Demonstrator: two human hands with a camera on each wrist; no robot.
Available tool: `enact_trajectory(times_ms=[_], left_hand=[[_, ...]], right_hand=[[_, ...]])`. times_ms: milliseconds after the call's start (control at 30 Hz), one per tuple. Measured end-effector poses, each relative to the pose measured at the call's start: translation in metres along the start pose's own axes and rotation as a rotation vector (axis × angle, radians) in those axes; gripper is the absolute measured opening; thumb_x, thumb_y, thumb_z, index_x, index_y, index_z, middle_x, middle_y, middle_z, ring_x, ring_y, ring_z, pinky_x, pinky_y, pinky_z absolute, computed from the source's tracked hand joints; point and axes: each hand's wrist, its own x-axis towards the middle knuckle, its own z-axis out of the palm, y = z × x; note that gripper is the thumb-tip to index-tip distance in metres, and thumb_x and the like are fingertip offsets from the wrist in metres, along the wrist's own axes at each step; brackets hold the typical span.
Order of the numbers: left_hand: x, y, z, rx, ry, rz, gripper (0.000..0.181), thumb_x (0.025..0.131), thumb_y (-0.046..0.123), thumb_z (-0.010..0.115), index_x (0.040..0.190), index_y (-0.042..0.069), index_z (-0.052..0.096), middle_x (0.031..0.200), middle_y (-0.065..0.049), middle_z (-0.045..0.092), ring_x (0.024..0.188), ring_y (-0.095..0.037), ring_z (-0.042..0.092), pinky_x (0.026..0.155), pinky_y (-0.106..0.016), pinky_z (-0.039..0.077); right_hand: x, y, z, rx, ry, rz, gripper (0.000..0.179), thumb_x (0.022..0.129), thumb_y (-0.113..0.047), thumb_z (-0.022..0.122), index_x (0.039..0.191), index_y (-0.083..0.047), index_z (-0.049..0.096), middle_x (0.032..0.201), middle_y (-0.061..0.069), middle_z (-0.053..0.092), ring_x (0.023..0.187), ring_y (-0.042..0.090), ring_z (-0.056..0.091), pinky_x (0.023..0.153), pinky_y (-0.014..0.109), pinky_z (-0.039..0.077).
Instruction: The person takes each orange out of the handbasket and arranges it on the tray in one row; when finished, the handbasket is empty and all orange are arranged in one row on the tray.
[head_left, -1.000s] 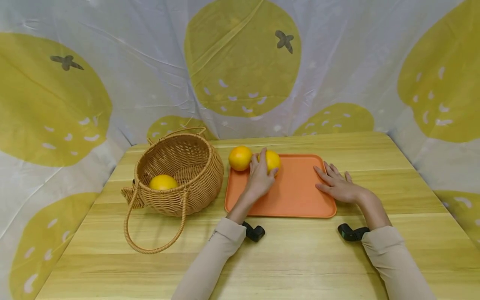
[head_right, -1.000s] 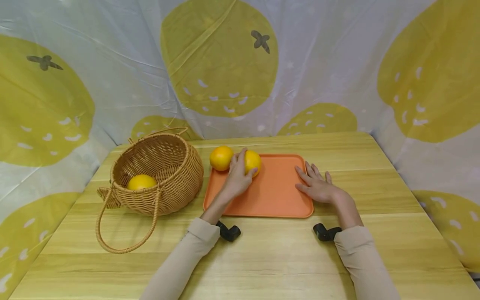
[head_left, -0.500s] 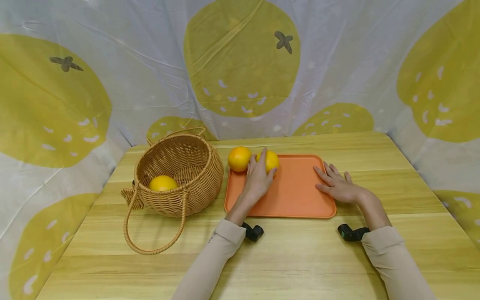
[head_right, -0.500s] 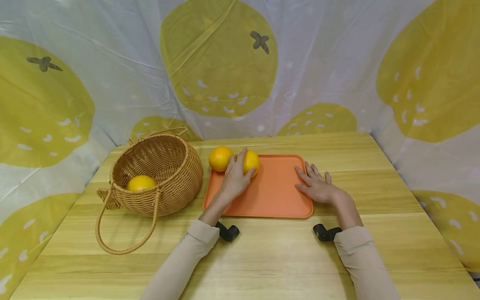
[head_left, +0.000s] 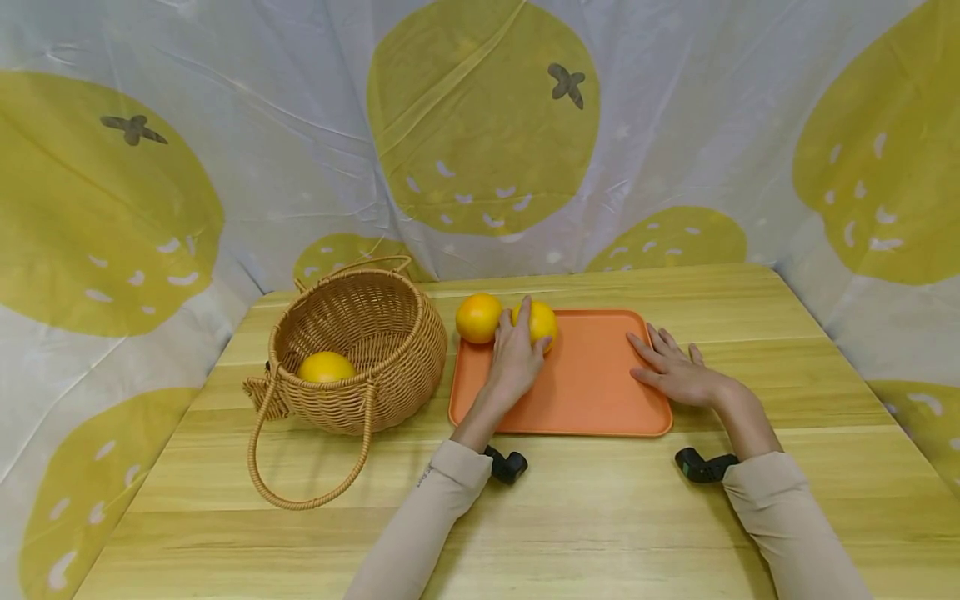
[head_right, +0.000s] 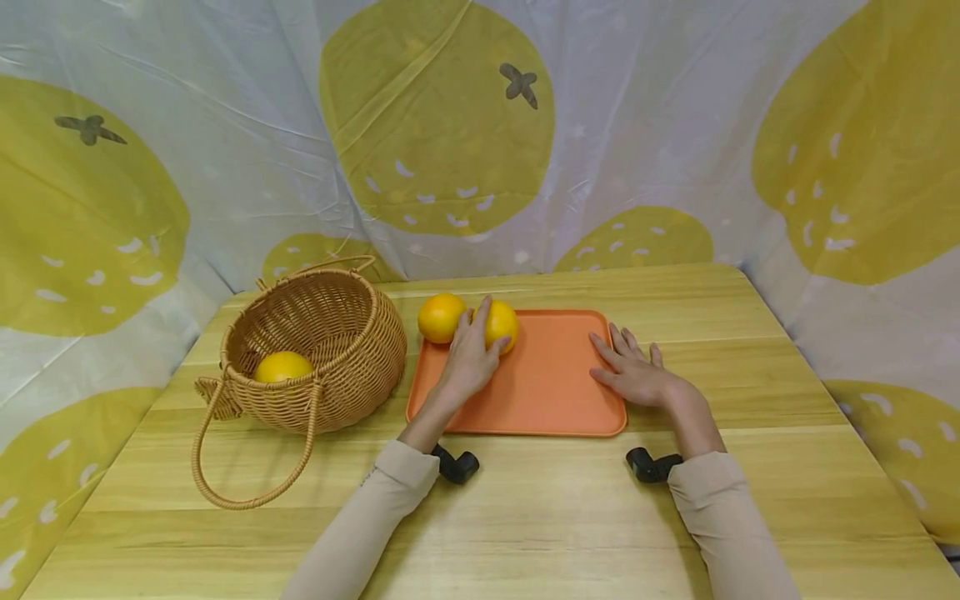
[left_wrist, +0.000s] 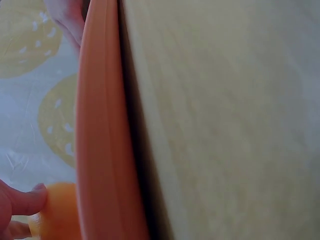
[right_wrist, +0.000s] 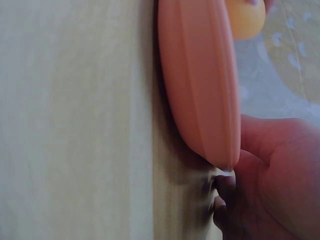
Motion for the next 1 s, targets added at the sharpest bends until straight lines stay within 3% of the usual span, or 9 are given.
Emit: enact_trajectory(times_ms=[333,500,833,1000], left_hand=[[0.003,-0.005,0.001,-0.031,0.014,0.010,0.070,0.105,0.019,0.061,0.165,0.013,0.026,0.166,-0.030,0.025,0.148,-0.049,0.038,0.116,-0.060,0.041],[0.004,-0.005,-0.001,-0.038,0.001,-0.006,0.072,0.105,0.021,0.062,0.166,0.016,0.024,0.170,-0.024,0.019,0.149,-0.048,0.038,0.118,-0.059,0.039],[0.004,-0.003,-0.005,0.023,-0.001,-0.012,0.068,0.105,0.022,0.061,0.165,0.018,0.028,0.171,-0.023,0.019,0.149,-0.044,0.040,0.117,-0.058,0.040],[0.005,-0.003,-0.008,0.037,-0.015,-0.019,0.068,0.105,0.021,0.061,0.165,0.019,0.028,0.171,-0.022,0.019,0.150,-0.042,0.040,0.116,-0.059,0.041]], right_hand=[[0.001,0.006,0.002,0.027,0.029,-0.032,0.078,0.109,-0.048,0.045,0.167,-0.009,0.011,0.169,0.031,-0.014,0.155,0.052,-0.017,0.113,0.076,-0.020],[0.001,0.010,0.002,0.049,0.026,-0.056,0.080,0.108,-0.054,0.044,0.168,-0.013,0.010,0.169,0.030,-0.016,0.155,0.052,-0.019,0.110,0.077,-0.022],[0.010,0.028,0.007,-0.005,0.016,-0.010,0.104,0.093,-0.087,0.031,0.168,-0.020,0.006,0.172,0.021,-0.018,0.158,0.046,-0.019,0.114,0.075,-0.020],[0.009,0.025,0.006,0.013,0.010,-0.024,0.092,0.100,-0.075,0.036,0.168,-0.021,0.006,0.172,0.020,-0.019,0.157,0.045,-0.021,0.114,0.074,-0.022]])
